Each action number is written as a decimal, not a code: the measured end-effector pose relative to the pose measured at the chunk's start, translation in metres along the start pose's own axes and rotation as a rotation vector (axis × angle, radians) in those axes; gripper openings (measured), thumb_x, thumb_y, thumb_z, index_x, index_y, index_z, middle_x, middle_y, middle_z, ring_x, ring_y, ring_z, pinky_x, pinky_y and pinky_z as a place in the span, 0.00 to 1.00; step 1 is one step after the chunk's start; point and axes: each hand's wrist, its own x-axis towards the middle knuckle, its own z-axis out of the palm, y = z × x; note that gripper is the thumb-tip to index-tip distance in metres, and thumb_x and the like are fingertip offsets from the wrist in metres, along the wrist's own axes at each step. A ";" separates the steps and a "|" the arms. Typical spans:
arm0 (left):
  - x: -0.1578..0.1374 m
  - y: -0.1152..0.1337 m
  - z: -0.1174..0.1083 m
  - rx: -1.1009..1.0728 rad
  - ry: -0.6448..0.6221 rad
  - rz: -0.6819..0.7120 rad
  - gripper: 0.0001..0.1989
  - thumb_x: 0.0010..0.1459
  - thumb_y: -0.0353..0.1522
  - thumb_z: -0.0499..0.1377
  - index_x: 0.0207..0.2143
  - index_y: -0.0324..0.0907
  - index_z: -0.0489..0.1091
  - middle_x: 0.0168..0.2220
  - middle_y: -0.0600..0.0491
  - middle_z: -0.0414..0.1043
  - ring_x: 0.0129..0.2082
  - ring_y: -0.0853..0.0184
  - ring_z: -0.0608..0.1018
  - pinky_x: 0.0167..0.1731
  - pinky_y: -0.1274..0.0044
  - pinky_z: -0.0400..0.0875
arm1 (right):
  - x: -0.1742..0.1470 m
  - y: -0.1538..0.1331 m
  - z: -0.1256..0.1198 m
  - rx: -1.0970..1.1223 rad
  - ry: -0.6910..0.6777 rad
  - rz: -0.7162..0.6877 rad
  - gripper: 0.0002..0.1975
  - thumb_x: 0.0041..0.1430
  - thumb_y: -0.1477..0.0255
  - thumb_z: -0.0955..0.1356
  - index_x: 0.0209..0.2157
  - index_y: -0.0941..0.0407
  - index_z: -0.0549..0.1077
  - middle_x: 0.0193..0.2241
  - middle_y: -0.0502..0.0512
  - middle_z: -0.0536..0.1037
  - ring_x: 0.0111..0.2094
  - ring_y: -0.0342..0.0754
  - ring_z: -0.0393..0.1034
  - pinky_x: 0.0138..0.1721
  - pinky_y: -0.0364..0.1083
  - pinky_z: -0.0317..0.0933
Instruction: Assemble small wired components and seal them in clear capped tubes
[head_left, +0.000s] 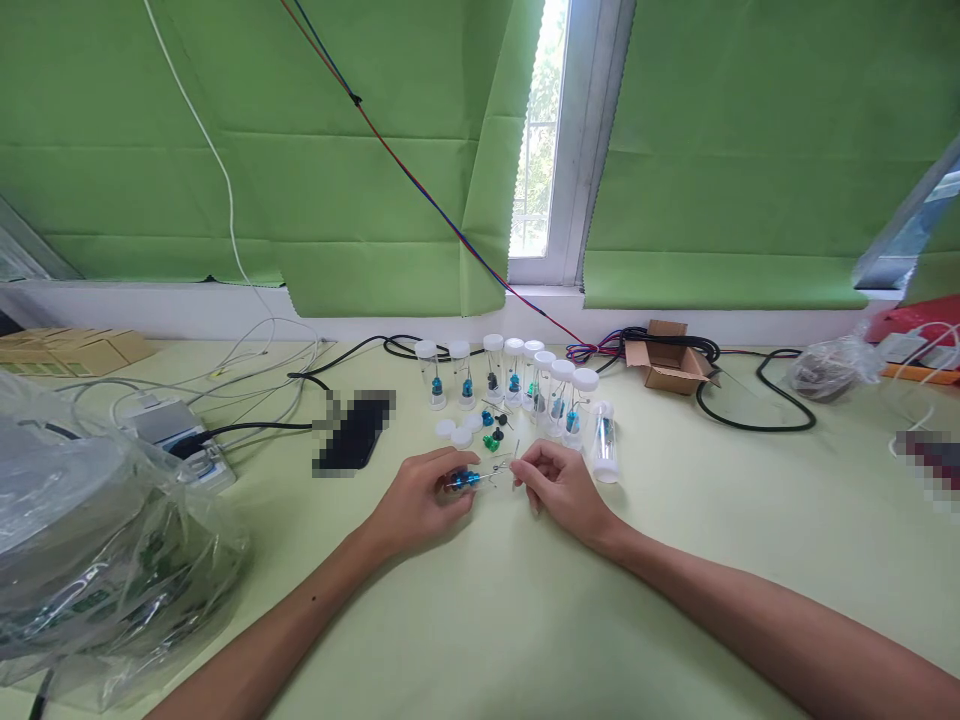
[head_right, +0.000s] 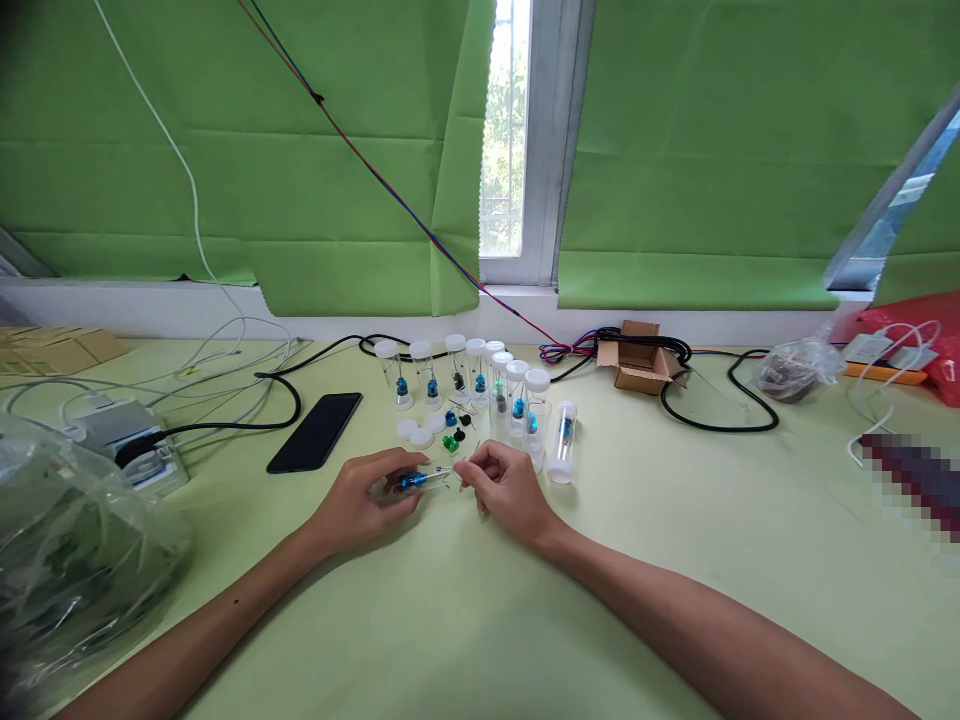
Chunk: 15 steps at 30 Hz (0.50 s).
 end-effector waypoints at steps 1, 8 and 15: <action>0.000 0.000 0.000 -0.005 -0.002 0.000 0.14 0.52 0.26 0.59 0.43 0.41 0.73 0.32 0.53 0.76 0.25 0.72 0.71 0.27 0.80 0.68 | 0.001 0.000 -0.001 0.038 -0.030 0.028 0.18 0.57 0.55 0.69 0.26 0.56 0.69 0.19 0.48 0.72 0.14 0.39 0.61 0.16 0.41 0.54; 0.000 0.003 0.001 -0.031 0.003 0.016 0.13 0.55 0.29 0.60 0.44 0.41 0.73 0.33 0.52 0.76 0.27 0.72 0.73 0.27 0.80 0.68 | 0.005 -0.001 -0.006 0.212 -0.195 0.105 0.18 0.61 0.57 0.67 0.27 0.58 0.71 0.16 0.48 0.70 0.15 0.39 0.61 0.17 0.40 0.51; 0.001 0.006 -0.002 -0.034 0.002 0.010 0.13 0.54 0.29 0.60 0.43 0.41 0.74 0.31 0.52 0.76 0.25 0.72 0.71 0.28 0.79 0.69 | 0.008 0.006 -0.011 0.347 -0.274 0.166 0.18 0.59 0.58 0.68 0.28 0.60 0.73 0.25 0.55 0.77 0.17 0.40 0.64 0.19 0.41 0.56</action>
